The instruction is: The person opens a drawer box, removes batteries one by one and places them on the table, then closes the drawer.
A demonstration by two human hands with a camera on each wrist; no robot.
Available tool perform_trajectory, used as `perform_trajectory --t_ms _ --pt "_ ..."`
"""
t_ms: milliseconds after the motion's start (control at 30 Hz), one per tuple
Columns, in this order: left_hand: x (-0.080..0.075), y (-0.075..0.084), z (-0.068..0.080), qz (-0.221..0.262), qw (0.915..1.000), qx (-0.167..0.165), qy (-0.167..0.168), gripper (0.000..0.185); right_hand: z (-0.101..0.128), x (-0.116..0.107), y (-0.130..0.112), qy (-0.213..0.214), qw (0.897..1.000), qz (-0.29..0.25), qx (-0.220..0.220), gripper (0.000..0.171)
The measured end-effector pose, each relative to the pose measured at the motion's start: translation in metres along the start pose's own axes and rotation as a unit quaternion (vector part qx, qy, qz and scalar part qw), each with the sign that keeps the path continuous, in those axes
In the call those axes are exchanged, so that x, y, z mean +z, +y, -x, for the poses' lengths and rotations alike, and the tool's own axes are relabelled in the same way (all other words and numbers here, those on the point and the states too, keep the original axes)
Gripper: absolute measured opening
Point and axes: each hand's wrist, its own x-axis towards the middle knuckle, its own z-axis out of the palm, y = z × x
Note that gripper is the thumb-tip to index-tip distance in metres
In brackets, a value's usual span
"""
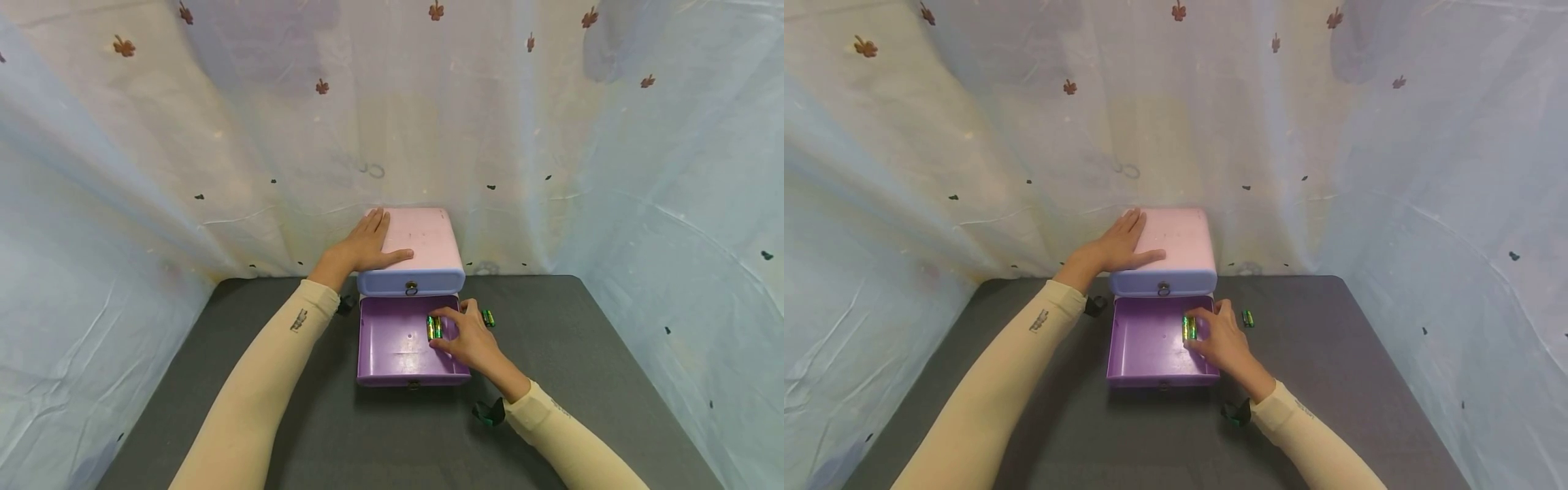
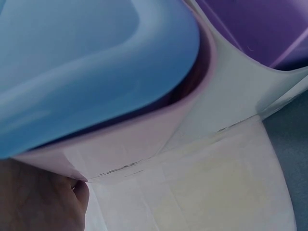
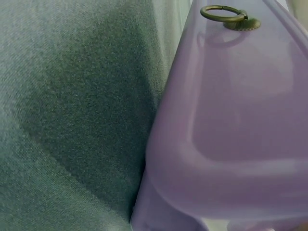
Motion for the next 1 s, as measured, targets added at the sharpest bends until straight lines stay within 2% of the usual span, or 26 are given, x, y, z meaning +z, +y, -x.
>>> perform_trajectory --t_ms 600,1000 --pt "0.0020 -0.0010 -0.0013 -0.006 1.0000 0.002 0.001 0.116 0.0015 0.0002 0.0011 0.013 1.000 -0.008 -0.004 0.053" --pt "0.0022 -0.0003 -0.0014 -0.008 1.0000 0.000 0.004 0.116 0.0066 -0.0034 -0.0010 0.017 1.000 0.017 -0.002 0.055"
